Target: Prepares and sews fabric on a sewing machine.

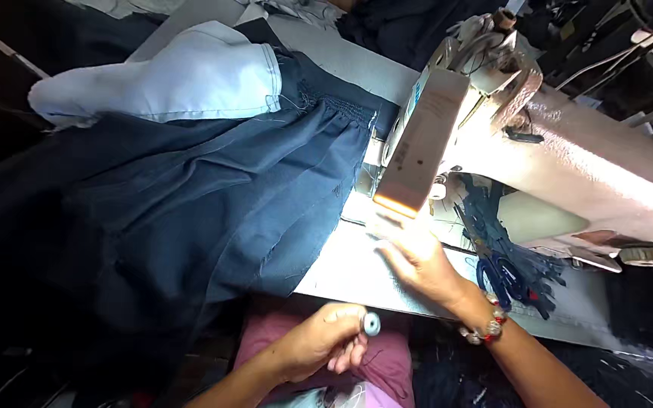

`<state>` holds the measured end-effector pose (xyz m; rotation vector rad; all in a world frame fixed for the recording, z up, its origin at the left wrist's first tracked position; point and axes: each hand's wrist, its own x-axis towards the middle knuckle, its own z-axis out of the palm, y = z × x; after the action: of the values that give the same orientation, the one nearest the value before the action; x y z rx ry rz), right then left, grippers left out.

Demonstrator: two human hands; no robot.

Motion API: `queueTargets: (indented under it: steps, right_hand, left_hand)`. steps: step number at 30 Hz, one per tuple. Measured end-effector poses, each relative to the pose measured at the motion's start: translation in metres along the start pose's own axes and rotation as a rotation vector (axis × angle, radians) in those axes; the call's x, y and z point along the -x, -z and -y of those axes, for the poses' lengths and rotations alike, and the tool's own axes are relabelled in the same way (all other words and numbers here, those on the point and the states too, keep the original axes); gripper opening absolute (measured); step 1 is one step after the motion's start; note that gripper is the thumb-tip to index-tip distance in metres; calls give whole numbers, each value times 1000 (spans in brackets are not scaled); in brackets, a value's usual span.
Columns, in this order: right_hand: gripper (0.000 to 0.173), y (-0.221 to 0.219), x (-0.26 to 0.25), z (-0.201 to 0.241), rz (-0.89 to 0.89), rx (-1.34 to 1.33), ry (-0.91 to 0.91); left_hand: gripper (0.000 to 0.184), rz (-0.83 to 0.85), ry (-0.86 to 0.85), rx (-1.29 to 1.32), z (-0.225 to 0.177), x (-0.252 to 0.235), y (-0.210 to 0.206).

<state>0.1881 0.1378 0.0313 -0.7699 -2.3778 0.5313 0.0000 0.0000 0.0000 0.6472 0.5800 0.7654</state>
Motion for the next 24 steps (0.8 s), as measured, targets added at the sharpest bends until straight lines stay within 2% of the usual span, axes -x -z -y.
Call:
queueTargets:
  steps: [2,5,7,10,14,19,21,24]
  right_hand:
    - [19,13,8,-4,-124,-48,-122]
    - [14,22,13,9,-159,-327,-442]
    - [12,22,13,21,-139,-553,-593]
    - [15,19,11,35,-133,-799,-706]
    - [13,20,6,44,-132,-1040,-797]
    - [12,21,1,49,-252,-1164,-924]
    - [15,23,2,45,-260,-1167,-944]
    - [15,27,5,38,-159,-1111,-907]
  left_hand:
    - [34,-207,-248,-130,-28,-10,-17]
    - [28,-510,-668,-594,-38,-44,-9]
    - [27,-668,-827,-925,-37,-61,-1]
    - [24,-797,-963,-1228,-33,-76,0]
    - [21,-808,-1072,-1431,-25,-83,1]
    - [21,-782,-1120,-1539,-25,-84,2]
    - [24,-699,-1094,-1508,-26,-79,4]
    - [26,-528,-1138,-1454,-32,-76,9]
